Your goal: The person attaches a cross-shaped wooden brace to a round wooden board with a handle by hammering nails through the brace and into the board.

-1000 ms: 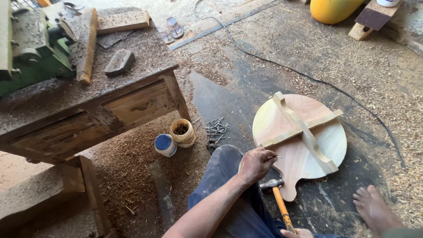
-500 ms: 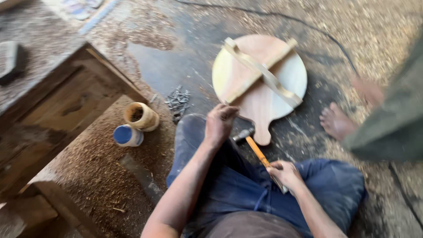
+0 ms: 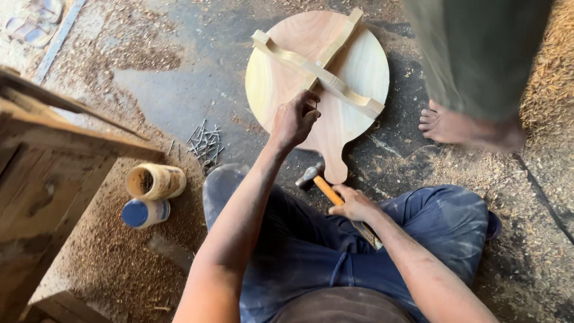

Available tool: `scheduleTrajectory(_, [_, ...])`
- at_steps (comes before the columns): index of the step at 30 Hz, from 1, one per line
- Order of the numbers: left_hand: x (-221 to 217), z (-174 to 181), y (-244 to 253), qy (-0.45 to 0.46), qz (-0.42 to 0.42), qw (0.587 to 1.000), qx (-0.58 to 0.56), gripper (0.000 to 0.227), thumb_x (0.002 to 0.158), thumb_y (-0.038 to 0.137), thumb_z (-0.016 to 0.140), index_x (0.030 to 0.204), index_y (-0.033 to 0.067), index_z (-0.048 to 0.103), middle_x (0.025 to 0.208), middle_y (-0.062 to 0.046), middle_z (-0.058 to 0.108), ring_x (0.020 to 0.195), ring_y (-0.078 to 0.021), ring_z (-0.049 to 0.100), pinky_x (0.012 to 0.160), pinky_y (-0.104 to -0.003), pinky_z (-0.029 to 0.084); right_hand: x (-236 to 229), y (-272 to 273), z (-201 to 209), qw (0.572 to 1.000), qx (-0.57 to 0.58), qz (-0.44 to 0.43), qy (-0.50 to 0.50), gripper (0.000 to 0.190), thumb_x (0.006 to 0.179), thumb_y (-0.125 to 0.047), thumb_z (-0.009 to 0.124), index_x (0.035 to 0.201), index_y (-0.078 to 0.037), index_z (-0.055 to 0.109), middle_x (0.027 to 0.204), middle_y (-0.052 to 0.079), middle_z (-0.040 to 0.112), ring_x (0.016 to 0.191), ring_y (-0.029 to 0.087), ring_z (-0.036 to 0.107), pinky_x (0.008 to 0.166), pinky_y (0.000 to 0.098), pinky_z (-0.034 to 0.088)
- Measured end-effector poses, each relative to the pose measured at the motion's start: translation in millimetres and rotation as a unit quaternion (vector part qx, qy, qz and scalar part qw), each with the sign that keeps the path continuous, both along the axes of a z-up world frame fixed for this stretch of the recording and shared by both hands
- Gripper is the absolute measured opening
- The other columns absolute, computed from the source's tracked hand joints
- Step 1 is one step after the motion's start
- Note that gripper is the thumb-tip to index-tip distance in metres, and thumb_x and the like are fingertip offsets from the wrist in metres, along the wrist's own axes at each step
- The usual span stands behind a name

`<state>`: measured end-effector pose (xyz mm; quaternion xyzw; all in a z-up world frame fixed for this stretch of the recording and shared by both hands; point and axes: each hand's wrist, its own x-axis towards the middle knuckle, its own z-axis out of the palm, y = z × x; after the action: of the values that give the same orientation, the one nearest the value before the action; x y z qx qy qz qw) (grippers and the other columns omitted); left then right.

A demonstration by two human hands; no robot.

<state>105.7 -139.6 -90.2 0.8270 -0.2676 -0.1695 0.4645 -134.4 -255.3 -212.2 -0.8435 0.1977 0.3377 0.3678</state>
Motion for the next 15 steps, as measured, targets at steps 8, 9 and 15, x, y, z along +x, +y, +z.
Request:
scheduleTrajectory(8, [40, -73, -62, -0.009, -0.064, 0.997, -0.052, 0.018, 0.084, 0.015, 0.079, 0.099, 0.0056, 0.077, 0.097, -0.012, 0.079, 0.087, -0.0249, 0.078, 0.079, -0.037, 0.061, -6, -4, -54, 0.998, 0.056, 0.020, 0.012, 0.080, 0.074, -0.049, 0.084, 0.139, -0.011, 0.055, 0.132, 0.015, 0.065, 0.123, 0.031, 0.063, 0.101, 0.0411, 0.051])
scheduleTrajectory(9, [47, -78, -71, -0.037, -0.075, 0.995, -0.048, 0.017, 0.084, 0.015, 0.079, 0.099, 0.0067, 0.078, 0.098, -0.012, 0.079, 0.088, -0.0257, 0.077, 0.079, -0.037, 0.060, -3, -4, -50, 0.998, 0.055, 0.023, -0.003, 0.084, 0.075, -0.047, 0.087, 0.141, -0.010, 0.051, 0.131, 0.017, 0.064, 0.120, 0.032, 0.062, 0.098, 0.0419, 0.051])
scheduleTrajectory(15, [85, -101, -130, -0.107, -0.133, 0.985, -0.009, 0.013, 0.086, 0.019, 0.078, 0.097, 0.0126, 0.081, 0.098, -0.009, 0.078, 0.086, -0.0273, 0.076, 0.078, -0.038, 0.058, 2, -2, -17, 0.983, 0.153, -0.044, 0.087, 0.069, 0.085, -0.029, 0.079, 0.138, -0.003, 0.044, 0.106, 0.014, 0.070, 0.061, 0.019, 0.068, 0.064, 0.0368, 0.056])
